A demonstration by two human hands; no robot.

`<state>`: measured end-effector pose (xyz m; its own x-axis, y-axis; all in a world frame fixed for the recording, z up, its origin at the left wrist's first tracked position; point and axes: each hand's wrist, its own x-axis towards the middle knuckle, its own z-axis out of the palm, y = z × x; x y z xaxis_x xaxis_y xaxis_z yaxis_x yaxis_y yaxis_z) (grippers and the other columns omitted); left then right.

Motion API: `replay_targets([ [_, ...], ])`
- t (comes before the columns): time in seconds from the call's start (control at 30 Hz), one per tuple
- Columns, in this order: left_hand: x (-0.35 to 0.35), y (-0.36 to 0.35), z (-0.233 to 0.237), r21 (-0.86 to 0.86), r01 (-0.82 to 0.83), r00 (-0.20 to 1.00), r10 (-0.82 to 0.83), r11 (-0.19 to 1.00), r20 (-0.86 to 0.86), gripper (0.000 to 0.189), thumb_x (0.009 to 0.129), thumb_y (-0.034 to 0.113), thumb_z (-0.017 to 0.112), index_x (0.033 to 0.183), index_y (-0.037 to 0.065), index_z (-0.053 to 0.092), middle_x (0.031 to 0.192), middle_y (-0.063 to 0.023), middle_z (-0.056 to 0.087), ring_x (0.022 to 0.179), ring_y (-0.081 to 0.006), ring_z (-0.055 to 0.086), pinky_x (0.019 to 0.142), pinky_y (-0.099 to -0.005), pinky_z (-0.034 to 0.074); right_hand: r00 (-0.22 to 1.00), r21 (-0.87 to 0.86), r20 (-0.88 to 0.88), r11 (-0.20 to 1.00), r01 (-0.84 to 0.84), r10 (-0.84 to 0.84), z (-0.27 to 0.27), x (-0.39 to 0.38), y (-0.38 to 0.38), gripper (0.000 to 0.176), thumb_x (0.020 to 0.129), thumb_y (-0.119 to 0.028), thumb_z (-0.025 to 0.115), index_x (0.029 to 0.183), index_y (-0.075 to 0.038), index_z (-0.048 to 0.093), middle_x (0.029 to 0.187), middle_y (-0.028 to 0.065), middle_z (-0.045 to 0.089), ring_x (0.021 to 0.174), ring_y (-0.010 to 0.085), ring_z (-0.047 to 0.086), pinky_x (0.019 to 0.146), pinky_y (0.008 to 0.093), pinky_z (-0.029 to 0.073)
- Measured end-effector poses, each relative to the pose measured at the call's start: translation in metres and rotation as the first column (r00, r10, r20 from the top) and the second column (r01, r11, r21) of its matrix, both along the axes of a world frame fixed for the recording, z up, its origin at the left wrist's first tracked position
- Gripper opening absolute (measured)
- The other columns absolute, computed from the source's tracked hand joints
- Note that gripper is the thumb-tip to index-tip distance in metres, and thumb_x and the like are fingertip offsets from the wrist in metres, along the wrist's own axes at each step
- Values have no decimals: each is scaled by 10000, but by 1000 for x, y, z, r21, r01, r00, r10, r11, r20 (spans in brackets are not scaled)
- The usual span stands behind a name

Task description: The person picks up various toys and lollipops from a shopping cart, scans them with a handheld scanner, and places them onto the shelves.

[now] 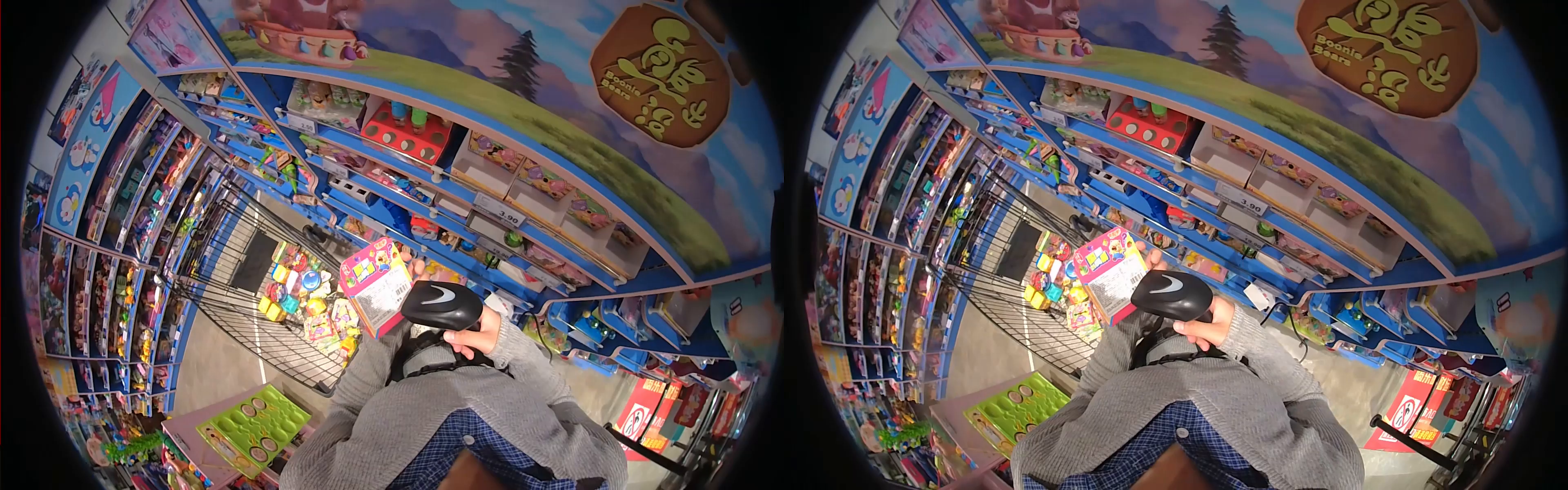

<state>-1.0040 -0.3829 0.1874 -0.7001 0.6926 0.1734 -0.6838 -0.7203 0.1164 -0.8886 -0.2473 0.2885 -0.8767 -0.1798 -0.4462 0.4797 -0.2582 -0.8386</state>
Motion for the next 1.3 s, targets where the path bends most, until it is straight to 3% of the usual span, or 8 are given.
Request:
replay_targets([
  [0.17, 15, 8, 3, -325, -211, 977, 205, 922, -53, 456, 821, 375, 437, 1094, 10, 428, 948, -169, 462, 838, -229, 479, 686, -299, 448, 999, -19, -30, 999, 34, -34, -4, 3, 3, 247, 746, -157, 607, 889, -11, 468, 585, 24, 493, 395, 68, 441, 382, 212, 367],
  [0.37, -8, 11, 6, 29, -3, 984, 8, 1000, -179, 473, 804, 237, 516, 1179, 20, 327, 1063, -156, 437, 1010, -244, 475, 820, -338, 438, 992, -44, -34, 992, 120, -121, -1, 18, 16, 186, 746, -105, 597, 868, 3, 507, 605, 52, 522, 415, 82, 466, 388, 214, 375],
  [0.43, -15, 19, 26, -380, -217, 976, 197, 899, -91, 454, 809, 189, 493, 1191, 24, 311, 1095, -142, 446, 1019, -241, 464, 862, -367, 398, 969, -109, -75, 968, 228, -236, -2, 28, 24, 182, 741, -74, 595, 877, 14, 514, 615, 69, 530, 421, 93, 471, 391, 216, 382],
  [0.47, -22, 27, 45, -384, -248, 967, 205, 889, -151, 415, 773, 75, 504, 1151, 20, 341, 1104, -104, 455, 1020, -205, 451, 888, -360, 350, 963, -110, -49, 959, 260, -266, -2, 33, 29, 194, 731, -54, 599, 888, 19, 512, 617, 80, 529, 426, 103, 474, 388, 224, 388],
  [0.7, -80, 79, 83, -466, -609, 715, 191, 642, -672, 310, 767, -26, 468, 1054, -2, 355, 1006, -104, 495, 927, -146, 468, 843, -271, 347, 892, -157, -198, 911, 381, -407, -6, 60, 50, 206, 742, -37, 554, 921, 29, 475, 566, 67, 497, 413, 119, 465, 384, 237, 370],
  [0.87, -107, 126, 107, -76, -868, 212, 227, 491, -951, 441, 750, -83, 437, 1171, -21, 324, 1153, -162, 421, 1087, -232, 410, 925, -298, 292, 866, -150, -224, 893, 424, -448, -3, 73, 47, 197, 756, -40, 535, 932, 20, 469, 564, 65, 497, 413, 119, 465, 396, 239, 371],
  [1.1, -127, 147, 83, -291, -839, 294, -67, 461, -954, 424, 765, -105, 414, 1170, 11, 360, 1110, -147, 440, 1043, -235, 445, 858, -311, 363, 847, -86, -211, 873, 481, -487, -1, 82, 45, 266, 744, -119, 555, 939, 40, 469, 541, 88, 494, 398, 136, 468, 403, 243, 369],
  [1.3, -127, 149, 95, -142, -929, 46, -274, 341, -961, 362, 714, -55, 476, 1068, -5, 419, 1024, -189, 469, 956, -329, 465, 830, -363, 381, 841, -113, -212, 867, 485, -498, -8, 85, 49, 226, 755, -87, 549, 931, 31, 470, 560, 86, 502, 419, 133, 478, 396, 244, 378],
])
